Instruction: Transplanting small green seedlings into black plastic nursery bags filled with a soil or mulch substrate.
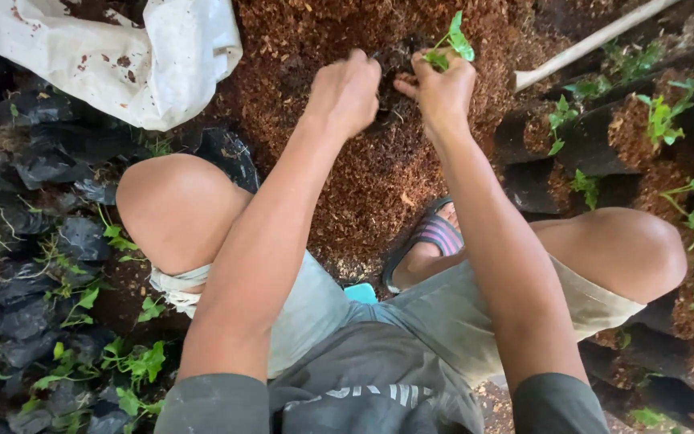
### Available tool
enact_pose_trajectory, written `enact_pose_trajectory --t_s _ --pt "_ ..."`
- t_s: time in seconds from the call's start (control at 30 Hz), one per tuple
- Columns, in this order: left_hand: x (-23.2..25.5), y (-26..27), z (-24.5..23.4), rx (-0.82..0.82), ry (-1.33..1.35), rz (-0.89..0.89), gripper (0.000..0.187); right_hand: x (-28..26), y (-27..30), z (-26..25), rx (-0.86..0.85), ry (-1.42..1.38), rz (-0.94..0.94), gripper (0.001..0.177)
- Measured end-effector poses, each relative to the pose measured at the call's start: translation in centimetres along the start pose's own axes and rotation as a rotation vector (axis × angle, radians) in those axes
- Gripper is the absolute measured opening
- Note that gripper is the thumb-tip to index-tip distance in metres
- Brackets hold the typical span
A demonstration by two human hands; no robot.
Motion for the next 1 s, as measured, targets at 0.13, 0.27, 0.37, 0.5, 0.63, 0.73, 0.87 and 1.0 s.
enact_pose_trajectory --t_s 0.13,0.27,0.37,0.5,0.63,0.73,0.87,1.0 --pt "5.0 3.1 -3.2 -0.248 0.787 -0.553 0.032 -0.2 0.0 0.0 0.055 -0.201 0.116 0.016" --pt "3.1 2.4 4.1 -0.173 -0.35 0.251 0.013 -0.3 0.2 0.3 0.067 -0.236 0.163 0.039" --pt "4.1 3.1 4.1 -0.21 0.168 -0.093 0.038 -0.6 0.4 0.4 0.053 -0.288 0.184 0.018" --pt "5.0 4.0 4.2 -0.358 0.319 -0.256 0.046 0.0 0.3 0.6 0.025 -0.403 0.174 0.025" --pt "3.0 3.2 8.1 -0.237 -0.21 0.301 0.022 0.0 0.3 0.4 0.021 -0.385 0.159 0.029" --pt "2.6 3.3 6.9 -0.114 -0.211 0.431 0.01 0.3 0.0 -0.3 -0.033 -0.057 0.035 0.013" --pt "1.4 3.5 6.6 -0.033 -0.325 0.44 0.008 1.6 -0.9 -2.1 -0.179 0.27 -0.249 0.009" --pt "1.4 3.8 5.2 -0.02 -0.372 0.365 0.008 2.7 -1.3 -1.9 -0.185 0.729 -0.296 0.012"
Point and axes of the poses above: each hand's wrist, its own y-axis away from the middle knuckle, its own z-axis out of the palm, x = y × z, the point moved 1 cm from there along -y, towards the middle knuckle, and after that the axes turned 5 degrees about z, right-handed, at the moved point
